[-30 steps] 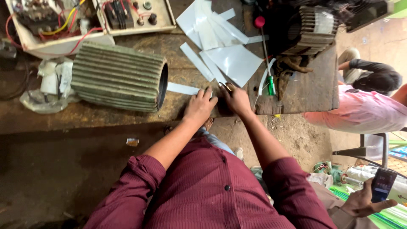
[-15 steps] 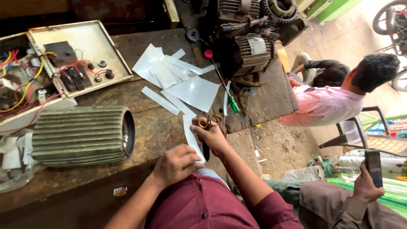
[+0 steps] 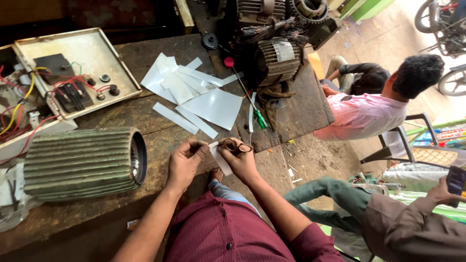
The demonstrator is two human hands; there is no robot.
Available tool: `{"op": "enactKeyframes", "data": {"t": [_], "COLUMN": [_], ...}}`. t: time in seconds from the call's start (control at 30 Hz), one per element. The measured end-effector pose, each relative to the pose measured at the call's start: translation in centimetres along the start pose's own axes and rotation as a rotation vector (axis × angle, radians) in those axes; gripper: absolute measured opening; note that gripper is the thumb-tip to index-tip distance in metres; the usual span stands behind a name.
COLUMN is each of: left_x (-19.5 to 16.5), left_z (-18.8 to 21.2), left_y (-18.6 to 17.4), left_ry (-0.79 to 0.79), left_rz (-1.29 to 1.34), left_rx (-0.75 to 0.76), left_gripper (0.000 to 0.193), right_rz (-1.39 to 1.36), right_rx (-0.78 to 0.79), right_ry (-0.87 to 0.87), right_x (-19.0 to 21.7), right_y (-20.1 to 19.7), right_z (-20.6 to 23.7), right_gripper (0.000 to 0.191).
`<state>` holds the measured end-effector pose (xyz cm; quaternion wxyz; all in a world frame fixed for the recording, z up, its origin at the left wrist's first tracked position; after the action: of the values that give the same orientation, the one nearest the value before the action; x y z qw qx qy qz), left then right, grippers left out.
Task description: The person cuts strips of white insulating sheet with scissors and fits them inside a ribbed electric motor housing on the workbench. They also handle the wiring and components inside an open control box, repositioning wires and parts, and press the liner strips into place around the motor housing.
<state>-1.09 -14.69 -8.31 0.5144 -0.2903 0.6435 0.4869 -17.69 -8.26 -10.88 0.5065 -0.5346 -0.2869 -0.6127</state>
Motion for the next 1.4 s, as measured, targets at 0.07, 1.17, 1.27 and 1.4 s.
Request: {"op": "enactKeyframes", "data": {"t": [0.07, 1.17, 1.27, 1.4], "left_x": [-0.7, -0.6, -1.4, -2.2], "left_z": [-0.7, 2.4, 2.3, 1.6], "left_y": [0.6, 7.2, 7.0, 7.5], "left_ry": [0.041, 0.589, 0.569, 0.527], "left_rz": [-0.1, -1.72, -1.691, -1.671], "left_rx": [0.007, 0.385, 0.359, 0.353], "left_gripper": [0.014, 0.052, 0.044, 0.034], "right_rz": [0.013, 0.966, 0.971, 1.102], "right_rx": [-0.02, 0.056, 0.005, -0.051], "right_ry": [-0.038, -0.189, -0.258, -0.264], "right_x": [0.1, -2.5, -1.8, -0.9], "right_y": [-0.7, 2.9, 3.4, 3.8], "right_z": [-0.1, -4.7, -3.1, -2.9], "right_gripper": [0.017, 0.024, 0.022, 0.021]}}
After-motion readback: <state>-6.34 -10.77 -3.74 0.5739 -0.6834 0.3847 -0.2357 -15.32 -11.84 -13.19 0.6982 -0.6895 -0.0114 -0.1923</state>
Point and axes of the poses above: each hand's wrist, its own z-axis away from the middle knuckle, its own y-axis out of the palm, x = y × z, the point moved 10 cm from there along -z, towards the middle knuckle, and after that the axes turned 9 degrees about y, right-handed, at the moved point
